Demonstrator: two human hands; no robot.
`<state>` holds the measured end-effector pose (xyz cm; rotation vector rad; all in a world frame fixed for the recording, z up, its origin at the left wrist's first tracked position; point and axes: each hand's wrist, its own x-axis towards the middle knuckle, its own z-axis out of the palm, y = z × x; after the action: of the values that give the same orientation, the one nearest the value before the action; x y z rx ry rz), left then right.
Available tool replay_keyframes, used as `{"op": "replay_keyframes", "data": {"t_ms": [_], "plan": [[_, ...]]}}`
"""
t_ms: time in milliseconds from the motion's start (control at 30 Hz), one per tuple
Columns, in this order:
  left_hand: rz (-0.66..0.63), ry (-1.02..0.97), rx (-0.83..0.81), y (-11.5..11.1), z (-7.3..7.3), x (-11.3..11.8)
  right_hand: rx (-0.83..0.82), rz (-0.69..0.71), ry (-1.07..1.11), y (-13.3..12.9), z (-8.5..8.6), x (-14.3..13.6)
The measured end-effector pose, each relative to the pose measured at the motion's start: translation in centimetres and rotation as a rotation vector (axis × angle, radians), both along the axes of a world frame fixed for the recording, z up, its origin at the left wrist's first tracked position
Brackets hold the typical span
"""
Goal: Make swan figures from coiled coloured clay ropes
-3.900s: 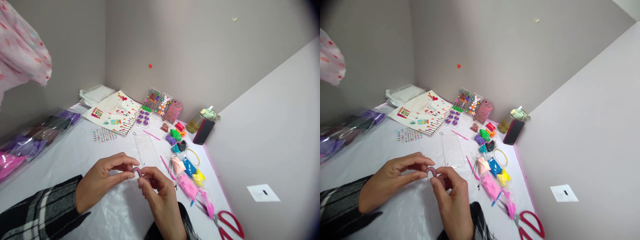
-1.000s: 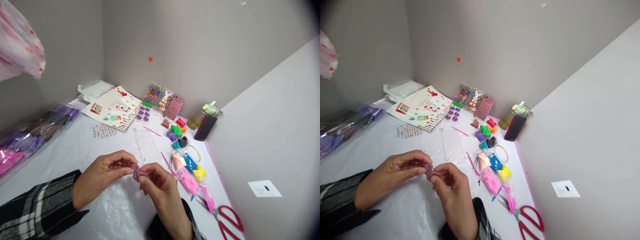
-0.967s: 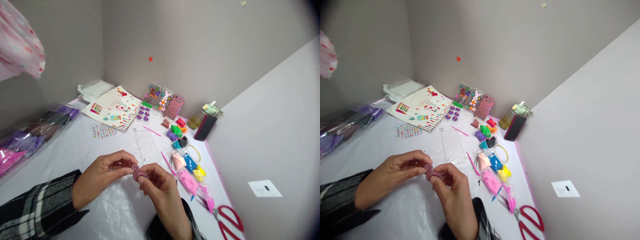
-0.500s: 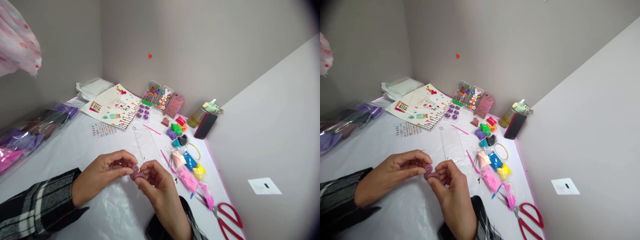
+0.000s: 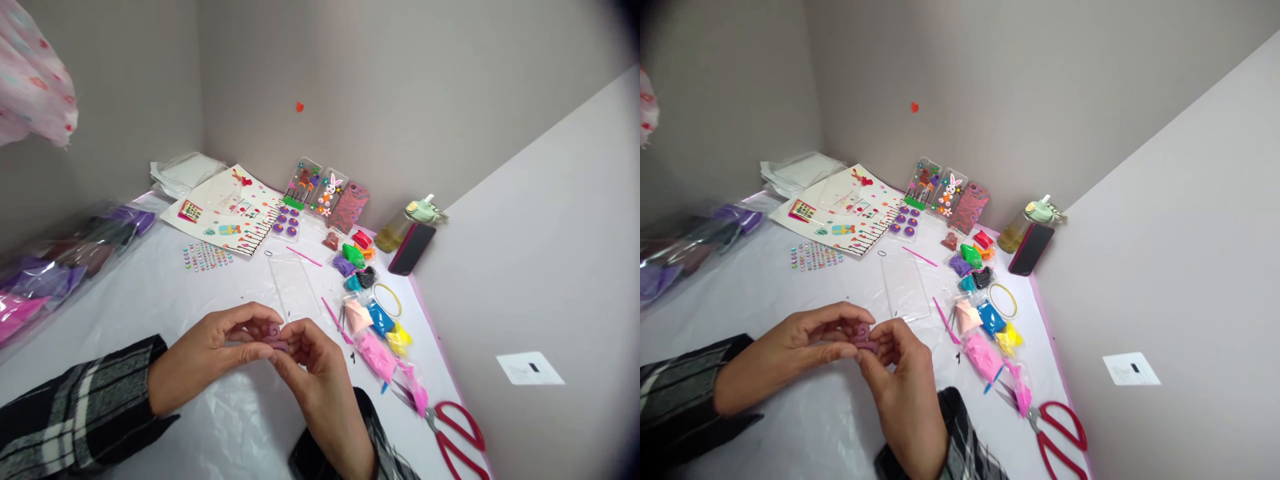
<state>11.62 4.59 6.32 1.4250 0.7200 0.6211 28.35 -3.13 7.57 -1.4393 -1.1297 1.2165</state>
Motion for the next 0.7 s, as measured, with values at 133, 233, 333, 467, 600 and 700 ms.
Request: {"op": "replay_keyframes", "data": {"t_ms": [133, 233, 333, 467, 600, 700], "plan": [[0.008, -0.007, -0.039, 0.0, -0.2, -0.1, 0.008, -0.009, 0.041, 0.0, 0.3, 0.3], [0.026, -0.015, -0.052, 0.0, -0.4, -0.1, 0.025, -0.005, -0.029, 0.0, 0.8, 0.4], [0.021, -0.033, -0.076, -0.1, -0.5, 0.0, 0.030, -0.013, -0.085, 0.0, 1.2, 0.4], [-0.015, -0.073, -0.125, -0.5, -0.8, 0.2, 0.034, -0.043, -0.066, 0.2, 0.9, 0.2], [-0.064, -0.086, -0.131, -0.7, -0.9, 0.4, 0.079, -0.044, -0.043, 0.2, 0.3, 0.1], [-0.052, -0.072, -0.126, -0.7, -0.9, 0.4, 0.092, -0.039, -0.040, 0.3, 0.2, 0.2]]}}
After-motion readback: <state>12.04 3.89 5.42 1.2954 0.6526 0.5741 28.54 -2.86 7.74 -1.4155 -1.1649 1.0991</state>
